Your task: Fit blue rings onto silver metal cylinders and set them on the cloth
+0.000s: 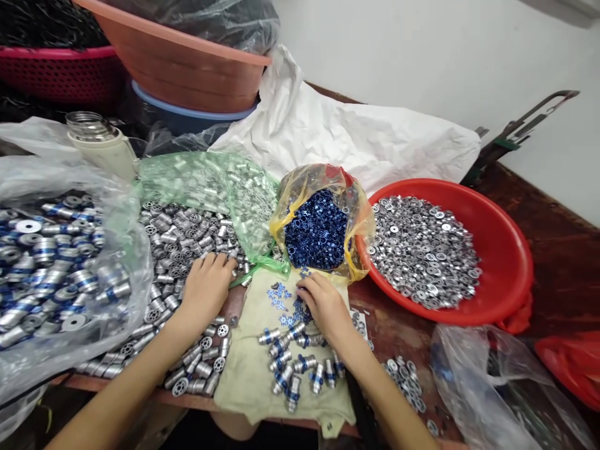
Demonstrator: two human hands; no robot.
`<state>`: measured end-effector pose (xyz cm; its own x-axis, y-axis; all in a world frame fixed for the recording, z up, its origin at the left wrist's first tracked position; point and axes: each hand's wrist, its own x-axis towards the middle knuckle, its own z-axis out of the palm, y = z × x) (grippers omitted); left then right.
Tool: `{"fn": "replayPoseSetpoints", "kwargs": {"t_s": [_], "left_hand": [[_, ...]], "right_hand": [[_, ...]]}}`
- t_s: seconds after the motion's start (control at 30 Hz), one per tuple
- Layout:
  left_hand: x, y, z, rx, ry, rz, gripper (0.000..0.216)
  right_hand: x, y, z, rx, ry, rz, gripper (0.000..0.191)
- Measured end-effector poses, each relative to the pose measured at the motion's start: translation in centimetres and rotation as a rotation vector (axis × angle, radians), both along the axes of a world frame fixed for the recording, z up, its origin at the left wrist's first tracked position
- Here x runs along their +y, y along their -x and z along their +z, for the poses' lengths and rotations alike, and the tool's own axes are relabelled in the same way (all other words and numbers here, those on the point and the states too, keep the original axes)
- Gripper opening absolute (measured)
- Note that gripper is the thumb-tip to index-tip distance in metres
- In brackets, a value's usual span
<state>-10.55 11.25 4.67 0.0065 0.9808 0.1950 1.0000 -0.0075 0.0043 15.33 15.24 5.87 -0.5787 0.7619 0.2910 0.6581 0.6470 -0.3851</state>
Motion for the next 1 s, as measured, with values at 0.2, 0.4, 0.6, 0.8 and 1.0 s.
{"fn": "replayPoseSetpoints", "kwargs": {"t_s": [0.2,0.4,0.6,0.8,1.0], "left_hand": [[-0.9,-0.8,0.1,0.032,0.000,0.009,0.033],[-5.6,-1.9,0.7,-0.077,-0.096,-0.014,0.026],[-11.4,-7.1,-0.6,-0.645,-0.214,-0.406,0.021],[-11.7,-9.5,-1.7,-0.667,-0.366,-0.380,0.037],[-12.3,-10.3,-2.1,-1.036,-0.165,-0.337,0.041]], "right_hand": [[-3.8,-2.3,0.8,0.187,0.007,-0.006,0.016],[-9.5,-3.9,1.7,0.363,0.090,-0.027,0.013],[-12.3,-0.8,1.0,0.672,0.368,-0.100,0.023],[-12.3,0.2,0.1,0.811,0.519,-0.157,0.009],[-14.2,0.0,0.0,0.616,0.332,-0.232,0.011]]}}
